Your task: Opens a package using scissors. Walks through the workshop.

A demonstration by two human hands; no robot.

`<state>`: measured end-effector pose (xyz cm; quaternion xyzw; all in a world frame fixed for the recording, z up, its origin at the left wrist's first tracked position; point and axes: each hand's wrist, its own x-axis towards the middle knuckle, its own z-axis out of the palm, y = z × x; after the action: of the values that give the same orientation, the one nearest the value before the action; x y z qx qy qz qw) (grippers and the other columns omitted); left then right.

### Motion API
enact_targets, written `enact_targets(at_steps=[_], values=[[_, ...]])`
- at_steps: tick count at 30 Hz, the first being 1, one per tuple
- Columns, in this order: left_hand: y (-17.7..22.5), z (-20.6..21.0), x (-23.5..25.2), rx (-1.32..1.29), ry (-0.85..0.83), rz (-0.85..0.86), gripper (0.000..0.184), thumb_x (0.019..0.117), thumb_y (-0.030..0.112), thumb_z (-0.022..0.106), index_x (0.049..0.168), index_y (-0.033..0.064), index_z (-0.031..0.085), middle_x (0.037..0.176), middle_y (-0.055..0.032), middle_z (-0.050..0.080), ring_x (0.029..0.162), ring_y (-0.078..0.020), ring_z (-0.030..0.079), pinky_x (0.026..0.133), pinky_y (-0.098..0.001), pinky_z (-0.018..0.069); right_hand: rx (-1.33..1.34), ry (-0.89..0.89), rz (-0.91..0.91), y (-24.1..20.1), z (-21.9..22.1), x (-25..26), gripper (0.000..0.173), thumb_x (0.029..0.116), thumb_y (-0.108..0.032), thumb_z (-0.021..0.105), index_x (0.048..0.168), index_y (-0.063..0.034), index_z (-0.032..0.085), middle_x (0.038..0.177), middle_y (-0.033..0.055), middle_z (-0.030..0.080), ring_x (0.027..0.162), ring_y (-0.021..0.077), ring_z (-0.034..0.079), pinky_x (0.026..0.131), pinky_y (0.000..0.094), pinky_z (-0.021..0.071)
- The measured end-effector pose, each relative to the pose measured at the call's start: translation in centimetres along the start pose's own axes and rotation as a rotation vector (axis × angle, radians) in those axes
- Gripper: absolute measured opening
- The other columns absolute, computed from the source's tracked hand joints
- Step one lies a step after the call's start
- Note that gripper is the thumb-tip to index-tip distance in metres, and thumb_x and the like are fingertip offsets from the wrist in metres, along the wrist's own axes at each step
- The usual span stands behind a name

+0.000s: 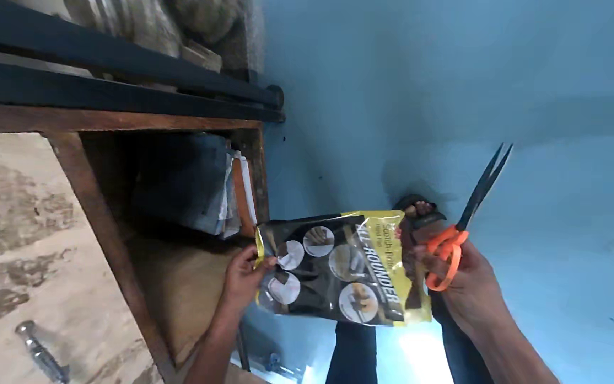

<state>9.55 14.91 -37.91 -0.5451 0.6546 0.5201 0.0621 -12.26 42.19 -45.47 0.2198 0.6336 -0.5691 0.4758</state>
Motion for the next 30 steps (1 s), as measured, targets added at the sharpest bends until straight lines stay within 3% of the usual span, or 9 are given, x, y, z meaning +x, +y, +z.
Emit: enact_targets(at_steps=[5, 11, 17, 22, 26, 30], values=[[-0.3, -0.5, -0.2, -0.054, -0.127, -0.053, 0.016, 0.0885, 0.003, 0.071, 0.105, 0.0051, 0.069, 0.089, 0.0004, 0.072, 0.077, -0.0065, 0.069, 0.072, -0.0244, 0.0603, -0.005, -0.109, 0.1, 0.1, 0.8, -0.4, 0.044, 0.0838, 0.003, 0.071, 0.125, -0.0061, 0.059, 0.096, 0.0085, 0.073, 0.082, 0.0159, 0.071, 0.072, 0.0285, 0.0612], [-2.2, 1.0, 1.1, -0.017, -0.082, -0.257, 0.023, 0.0977, 0.002, 0.064, 0.12, -0.0006, 0.062, 0.104, -0.0079, 0.07, 0.092, -0.013, 0.068, 0.085, -0.032, 0.0583, -0.021, 0.008, 0.129, 0.2, 0.6, -0.2, 0.042, 0.0881, 0.005, 0.069, 0.126, -0.007, 0.058, 0.099, 0.0074, 0.071, 0.084, 0.0156, 0.07, 0.074, 0.0306, 0.0606], [-3.1, 1.9, 0.7, -0.172, 0.023, -0.471, 0.025, 0.1039, 0.007, 0.055, 0.128, 0.0024, 0.059, 0.103, -0.0079, 0.07, 0.086, -0.0134, 0.068, 0.078, -0.0327, 0.0594, -0.104, 0.064, 0.208, 0.7, 0.6, -0.1, 0.038, 0.0913, 0.007, 0.067, 0.126, -0.0035, 0.057, 0.092, 0.0081, 0.072, 0.078, 0.0146, 0.07, 0.071, 0.028, 0.0593], [-2.2, 0.2, -0.9, -0.419, 0.039, -0.492, 0.024, 0.1089, 0.009, 0.041, 0.127, 0.0061, 0.056, 0.098, -0.0043, 0.071, 0.084, -0.0099, 0.07, 0.075, -0.0289, 0.0615, -0.223, 0.095, 0.258, 1.2, 0.6, -0.2, 0.037, 0.0919, 0.001, 0.07, 0.126, -0.0026, 0.055, 0.09, 0.0075, 0.071, 0.075, 0.013, 0.068, 0.069, 0.0279, 0.0563], [-0.9, -0.9, -2.4, -0.572, 0.042, -0.456, 0.026, 0.1083, 0.008, 0.031, 0.12, 0.0099, 0.055, 0.091, 0.0006, 0.073, 0.079, -0.0059, 0.072, 0.07, -0.0242, 0.0623, -0.238, 0.025, 0.26, 1.3, 0.8, -0.3, 0.044, 0.0928, -0.004, 0.072, 0.132, -0.004, 0.051, 0.097, 0.0067, 0.073, 0.081, 0.0117, 0.069, 0.071, 0.0285, 0.0561], [-0.8, -1.0, -3.3, -0.61, 0.007, -0.439, 0.023, 0.1011, 0.004, 0.04, 0.11, 0.0105, 0.059, 0.087, 0.0015, 0.074, 0.076, -0.0045, 0.072, 0.069, -0.0227, 0.0619, -0.048, -0.14, 0.292, 1.2, 1.2, -0.4, 0.04, 0.0924, -0.004, 0.07, 0.13, -0.0063, 0.055, 0.1, 0.0083, 0.069, 0.079, 0.0139, 0.067, 0.069, 0.0279, 0.0576]])
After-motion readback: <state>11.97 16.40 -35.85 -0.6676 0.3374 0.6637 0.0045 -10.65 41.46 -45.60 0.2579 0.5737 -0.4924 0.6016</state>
